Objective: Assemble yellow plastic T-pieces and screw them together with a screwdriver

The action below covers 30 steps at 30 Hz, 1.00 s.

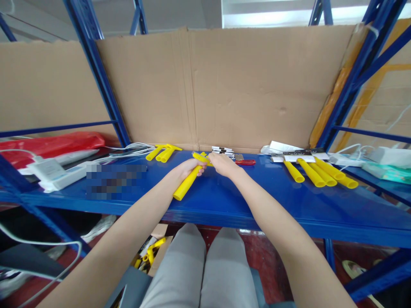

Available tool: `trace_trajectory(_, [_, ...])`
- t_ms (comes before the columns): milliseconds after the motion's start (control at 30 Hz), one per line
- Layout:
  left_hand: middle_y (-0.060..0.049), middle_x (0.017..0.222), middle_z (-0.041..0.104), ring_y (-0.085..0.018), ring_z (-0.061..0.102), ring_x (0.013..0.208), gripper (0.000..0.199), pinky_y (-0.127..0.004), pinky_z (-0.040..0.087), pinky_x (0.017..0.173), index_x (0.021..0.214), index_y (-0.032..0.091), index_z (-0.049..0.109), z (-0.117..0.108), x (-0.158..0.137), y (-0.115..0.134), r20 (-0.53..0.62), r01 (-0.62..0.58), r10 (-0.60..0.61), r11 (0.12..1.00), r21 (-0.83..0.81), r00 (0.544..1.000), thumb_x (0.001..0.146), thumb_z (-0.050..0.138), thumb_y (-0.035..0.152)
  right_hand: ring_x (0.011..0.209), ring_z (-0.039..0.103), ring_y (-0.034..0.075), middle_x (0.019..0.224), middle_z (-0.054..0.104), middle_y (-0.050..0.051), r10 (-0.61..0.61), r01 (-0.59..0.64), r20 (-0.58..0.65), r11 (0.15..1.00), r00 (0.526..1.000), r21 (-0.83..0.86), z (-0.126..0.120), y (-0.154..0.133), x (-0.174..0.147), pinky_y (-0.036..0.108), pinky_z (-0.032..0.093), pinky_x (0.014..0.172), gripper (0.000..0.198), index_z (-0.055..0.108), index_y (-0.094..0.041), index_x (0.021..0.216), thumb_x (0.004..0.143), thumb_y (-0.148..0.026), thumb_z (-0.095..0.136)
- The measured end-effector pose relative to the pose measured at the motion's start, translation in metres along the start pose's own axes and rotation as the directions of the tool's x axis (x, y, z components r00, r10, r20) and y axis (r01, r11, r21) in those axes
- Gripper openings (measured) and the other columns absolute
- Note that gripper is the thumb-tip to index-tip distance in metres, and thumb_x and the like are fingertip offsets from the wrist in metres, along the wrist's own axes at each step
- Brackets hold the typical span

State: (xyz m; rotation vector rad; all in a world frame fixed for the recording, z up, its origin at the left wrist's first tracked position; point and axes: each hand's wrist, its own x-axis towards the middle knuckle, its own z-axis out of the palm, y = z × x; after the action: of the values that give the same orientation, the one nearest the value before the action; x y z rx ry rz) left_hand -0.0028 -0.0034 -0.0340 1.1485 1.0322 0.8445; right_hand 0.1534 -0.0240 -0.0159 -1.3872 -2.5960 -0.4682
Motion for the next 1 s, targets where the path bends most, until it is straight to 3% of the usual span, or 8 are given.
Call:
trace_trajectory(233, [0.004,0.052,0.047,-0.005,0.038,0.036,0.018,-0.013,0.028,0.033,0.077,0.014,0.051,0.0,-0.002,0.002,0.015,-0.006,0.007,0.999,-0.047,1.0,0.089,0.045,0.003,0.086,0.063,0.023,0.097,0.068,0.015,0.073,-0.06,-0.091,0.987,0.993,0.146,0.002,0.012,-0.002,0.029,0.038,0.071,0.025,0.058,-0.012,0.106,0.091,-0.005,0.039])
trace_trajectory(433, [0.004,0.054,0.047,-0.004,0.039,0.036,0.019,-0.014,0.029,0.033,0.076,0.014,0.05,-0.001,-0.006,0.006,0.036,-0.013,0.016,0.996,-0.083,0.999,0.091,0.043,0.004,0.078,0.057,0.02,0.094,0.066,0.013,0.086,-0.021,-0.197,0.95,0.977,0.312,0.01,0.02,-0.003,0.027,0.037,0.068,0.018,0.055,-0.016,0.094,0.089,-0.007,0.04])
trace_trajectory(533, [0.004,0.054,0.046,-0.005,0.038,0.036,0.019,-0.014,0.028,0.032,0.076,0.015,0.05,0.0,-0.008,0.008,0.06,-0.019,0.024,0.996,-0.088,0.998,0.09,0.044,0.004,0.077,0.056,0.019,0.093,0.066,0.011,0.109,-0.03,-0.208,0.936,0.972,0.352,0.013,0.022,-0.001,0.026,0.037,0.068,0.017,0.053,-0.017,0.092,0.09,-0.008,0.039])
trace_trajectory(633, [0.004,0.052,0.045,-0.005,0.038,0.036,0.022,-0.014,0.028,0.033,0.073,0.015,0.049,0.002,-0.01,0.007,0.032,-0.015,0.017,0.999,-0.048,0.999,0.09,0.042,0.003,0.079,0.058,0.02,0.094,0.066,0.012,0.187,-0.116,-0.18,0.931,0.966,0.346,0.014,0.027,0.0,0.027,0.038,0.069,0.016,0.053,-0.016,0.096,0.092,-0.009,0.04])
trace_trajectory(733, [0.004,0.049,0.045,-0.005,0.04,0.036,0.023,-0.014,0.03,0.034,0.07,0.015,0.048,0.004,-0.01,0.005,-0.081,-0.046,0.05,0.998,0.044,0.996,0.088,0.044,0.002,0.08,0.059,0.019,0.095,0.067,0.013,0.242,-0.196,-0.114,0.929,0.964,0.314,0.017,0.034,0.0,0.026,0.039,0.07,0.016,0.055,-0.016,0.095,0.09,-0.007,0.042])
trace_trajectory(867, [0.005,0.046,0.046,-0.006,0.041,0.036,0.022,-0.017,0.034,0.037,0.065,0.015,0.049,0.002,-0.009,0.008,-0.218,-0.084,0.142,0.963,0.257,0.966,0.083,0.053,0.002,0.078,0.06,0.016,0.091,0.069,0.009,0.219,-0.235,0.084,0.921,0.972,0.311,0.027,0.042,-0.002,0.022,0.04,0.067,0.016,0.059,-0.017,0.09,0.086,-0.005,0.049])
trace_trajectory(933, [0.005,0.044,0.045,-0.007,0.042,0.036,0.024,-0.019,0.037,0.04,0.063,0.016,0.049,0.001,-0.008,0.013,-0.252,-0.075,0.192,0.909,0.409,0.949,0.082,0.055,0.003,0.078,0.061,0.016,0.091,0.07,0.009,0.206,-0.243,0.147,0.917,0.967,0.315,0.033,0.044,-0.002,0.021,0.041,0.067,0.017,0.061,-0.016,0.091,0.086,-0.004,0.049])
trace_trajectory(1000, [0.003,0.044,0.047,-0.01,0.048,0.038,0.023,-0.021,0.041,0.044,0.063,0.016,0.052,-0.001,-0.006,0.019,-0.257,-0.055,0.256,0.799,0.599,0.932,0.083,0.054,0.005,0.08,0.062,0.016,0.093,0.071,0.01,0.207,-0.252,0.169,0.915,0.964,0.316,0.038,0.043,-0.002,0.022,0.042,0.068,0.017,0.062,-0.015,0.093,0.087,-0.005,0.049])
